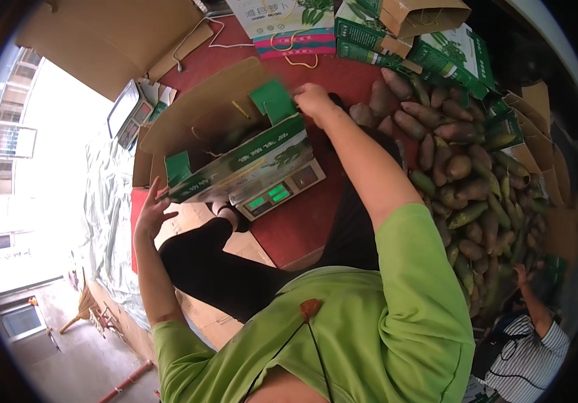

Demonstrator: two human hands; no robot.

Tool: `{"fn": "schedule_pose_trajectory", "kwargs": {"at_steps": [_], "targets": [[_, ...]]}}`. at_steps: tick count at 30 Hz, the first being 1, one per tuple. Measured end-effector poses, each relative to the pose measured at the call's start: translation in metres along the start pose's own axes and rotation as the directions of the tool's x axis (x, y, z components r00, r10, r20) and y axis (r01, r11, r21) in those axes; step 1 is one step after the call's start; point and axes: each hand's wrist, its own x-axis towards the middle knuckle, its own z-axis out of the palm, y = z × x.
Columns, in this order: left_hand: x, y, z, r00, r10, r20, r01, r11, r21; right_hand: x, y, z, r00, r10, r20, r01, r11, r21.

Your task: Sort agricultural products from a pile into cardboard boxes and weigh them on a scale.

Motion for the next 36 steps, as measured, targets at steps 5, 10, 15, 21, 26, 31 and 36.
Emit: {"fn": "schedule_pose_trajectory", "kwargs": {"at_steps": [5,10,15,21,26,31,36], "targets": [[0.012,-0.005,-0.014,0.996,-0.021,0.084,0.023,0.999,-0.033,-0.014,-0.007,0.007,0.994,0.106,0.039,-0.106,0.994,0.014],[0.034,0.002,0.000,0.986,-0.075,0.146,0.081,0.996,-0.037,-0.008,0.000,-0.006,0.987,0.136,0.086,-0.139,0.990,0.020],[0.043,-0.025,-0.011,0.989,0.003,0.150,0.019,0.990,-0.141,0.003,0.005,0.009,0.992,0.104,0.071,-0.105,0.994,0.006],[0.033,-0.005,0.005,0.999,-0.006,0.052,0.008,1.000,-0.030,0.011,0.018,0.017,0.980,0.030,0.199,-0.063,0.984,0.166],[0.035,-0.019,0.009,0.994,0.102,-0.029,-0.104,0.991,-0.079,0.019,0.018,0.013,0.969,0.142,0.200,-0.172,0.975,0.140],[0.027,-0.028,-0.003,0.992,0.059,-0.111,-0.077,0.982,-0.170,0.020,-0.006,0.024,0.966,0.205,0.160,-0.222,0.970,0.098],[0.007,-0.054,-0.048,0.970,0.015,-0.242,-0.074,0.969,-0.236,-0.015,-0.070,0.089,0.969,0.083,0.234,-0.070,0.996,-0.062]]}}
